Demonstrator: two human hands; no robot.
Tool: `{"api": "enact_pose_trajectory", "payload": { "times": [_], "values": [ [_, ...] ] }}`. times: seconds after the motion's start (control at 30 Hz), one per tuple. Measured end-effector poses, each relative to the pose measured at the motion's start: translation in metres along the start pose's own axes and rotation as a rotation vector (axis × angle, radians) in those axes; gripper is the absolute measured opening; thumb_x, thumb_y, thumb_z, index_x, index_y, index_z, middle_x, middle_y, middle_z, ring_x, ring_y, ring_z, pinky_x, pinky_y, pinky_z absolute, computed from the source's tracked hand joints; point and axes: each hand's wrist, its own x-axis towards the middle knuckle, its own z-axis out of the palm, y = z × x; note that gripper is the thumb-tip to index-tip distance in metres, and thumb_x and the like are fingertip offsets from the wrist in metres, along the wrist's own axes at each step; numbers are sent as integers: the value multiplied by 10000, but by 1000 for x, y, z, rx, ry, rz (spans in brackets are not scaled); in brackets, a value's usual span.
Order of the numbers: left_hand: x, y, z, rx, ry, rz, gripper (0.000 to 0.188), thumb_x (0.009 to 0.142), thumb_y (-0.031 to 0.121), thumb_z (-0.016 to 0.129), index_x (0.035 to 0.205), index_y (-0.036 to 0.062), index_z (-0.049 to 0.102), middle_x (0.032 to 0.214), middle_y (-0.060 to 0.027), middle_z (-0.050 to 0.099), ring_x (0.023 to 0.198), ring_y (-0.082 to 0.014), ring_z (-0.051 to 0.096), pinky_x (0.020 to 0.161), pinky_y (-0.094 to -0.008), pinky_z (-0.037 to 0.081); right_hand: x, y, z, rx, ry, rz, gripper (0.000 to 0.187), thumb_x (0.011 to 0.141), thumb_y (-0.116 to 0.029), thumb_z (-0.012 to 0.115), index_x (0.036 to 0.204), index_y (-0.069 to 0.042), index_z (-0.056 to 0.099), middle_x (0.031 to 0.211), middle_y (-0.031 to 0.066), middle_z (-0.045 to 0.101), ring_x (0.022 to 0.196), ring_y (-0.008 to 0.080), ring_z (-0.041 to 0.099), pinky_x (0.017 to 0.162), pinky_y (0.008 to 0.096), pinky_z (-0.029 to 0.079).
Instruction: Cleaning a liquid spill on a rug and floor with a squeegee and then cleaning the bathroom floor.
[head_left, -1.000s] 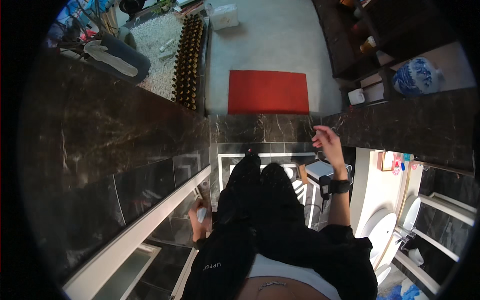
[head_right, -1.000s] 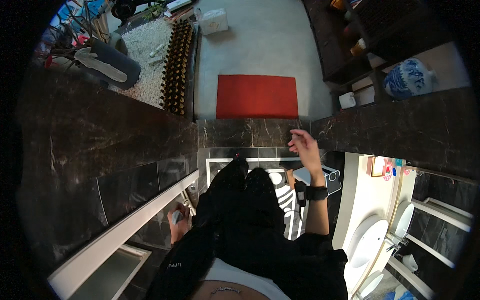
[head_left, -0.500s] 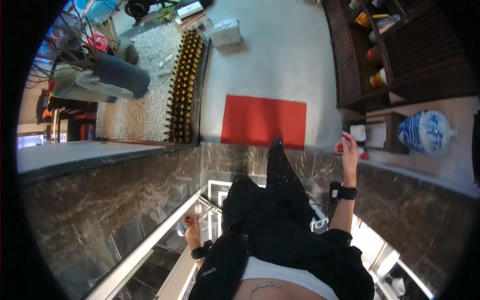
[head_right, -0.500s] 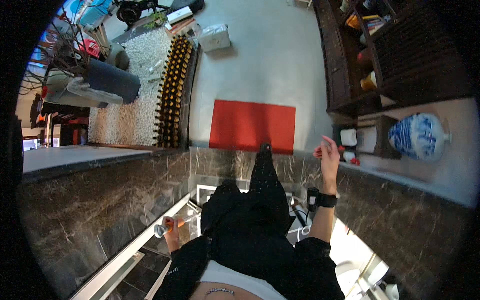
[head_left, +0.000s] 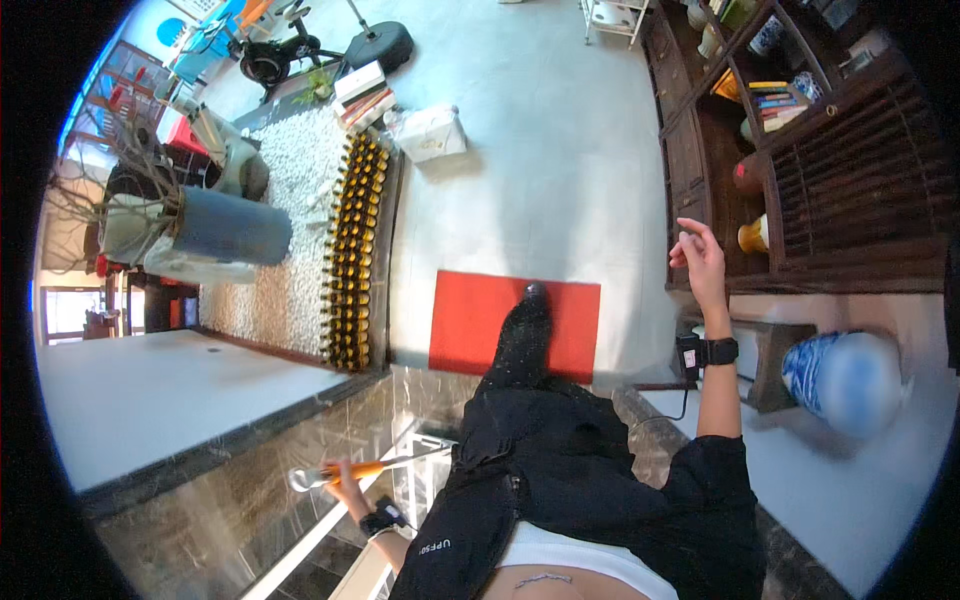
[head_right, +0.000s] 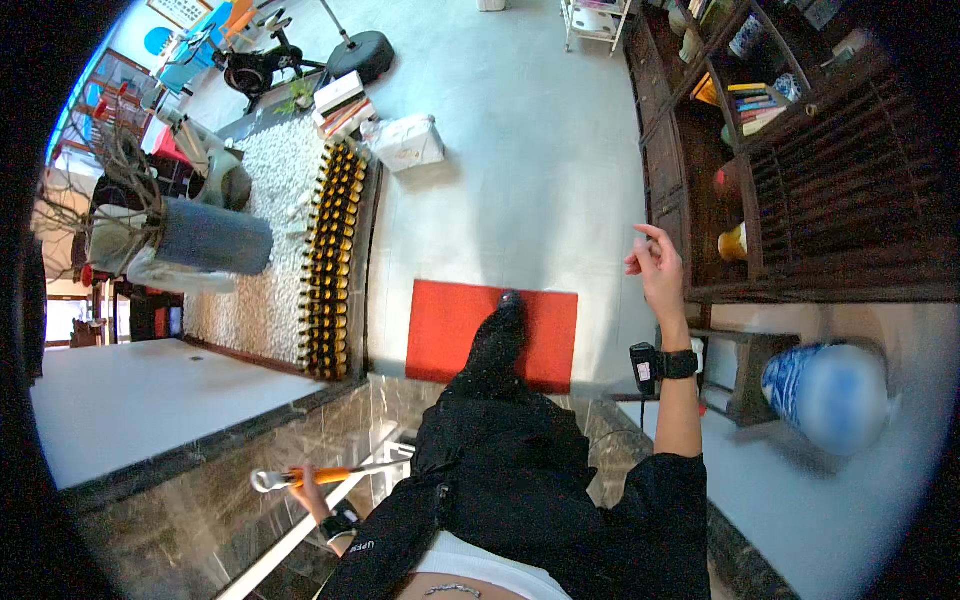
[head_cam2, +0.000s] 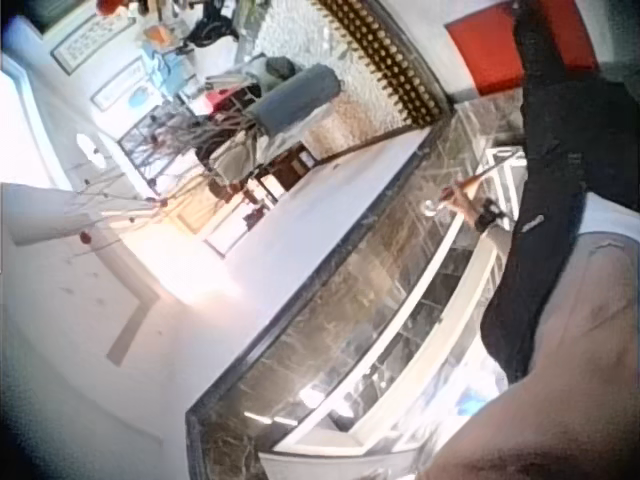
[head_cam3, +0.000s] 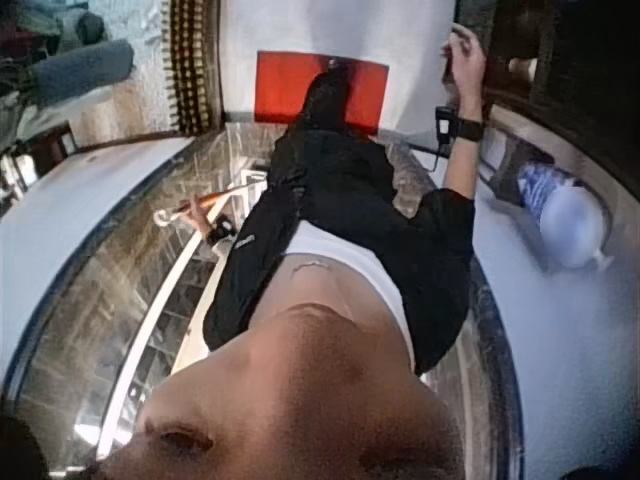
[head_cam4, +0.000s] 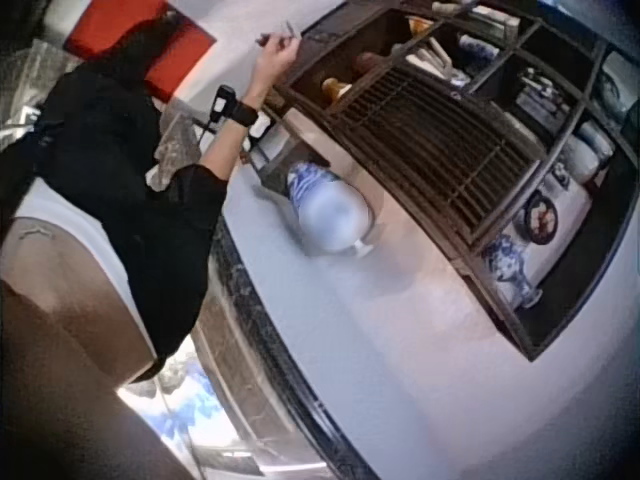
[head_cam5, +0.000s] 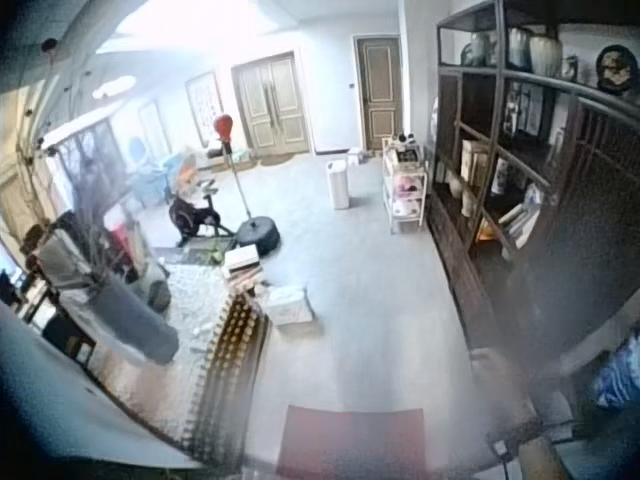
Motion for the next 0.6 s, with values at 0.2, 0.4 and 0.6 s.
{"api": "enact_pose_trajectory", "payload": {
  "times": [0.2, 0.4, 0.6],
  "values": [
    [83, 67, 85, -100, 198, 198, 173, 698, -26, 558, 747, 76, 427, 599, -3, 441, 527, -93, 437, 490, -216, 377, 122, 15, -25, 35, 4, 10, 223, 848, -138, 444, 1041, -35, 487, 650, 14, 510, 570, 68, 488, 531, 202, 436],
    [104, 182, 258, -300, 206, 228, 182, 713, -39, 545, 711, 82, 409, 571, 0, 408, 500, -90, 405, 497, -214, 343, 217, 14, -60, -56, 138, 27, 223, 853, -161, 441, 1026, -31, 497, 652, 20, 517, 567, 74, 490, 524, 202, 431],
    [130, 228, 426, -350, -30, 256, 203, 726, 49, 562, 674, 100, 371, 588, 15, 385, 557, -78, 389, 551, -210, 318, 311, 60, -84, 25, 87, 141, 206, 852, -145, 437, 1015, -34, 497, 653, 17, 520, 562, 68, 492, 519, 193, 429]
  ]
}}
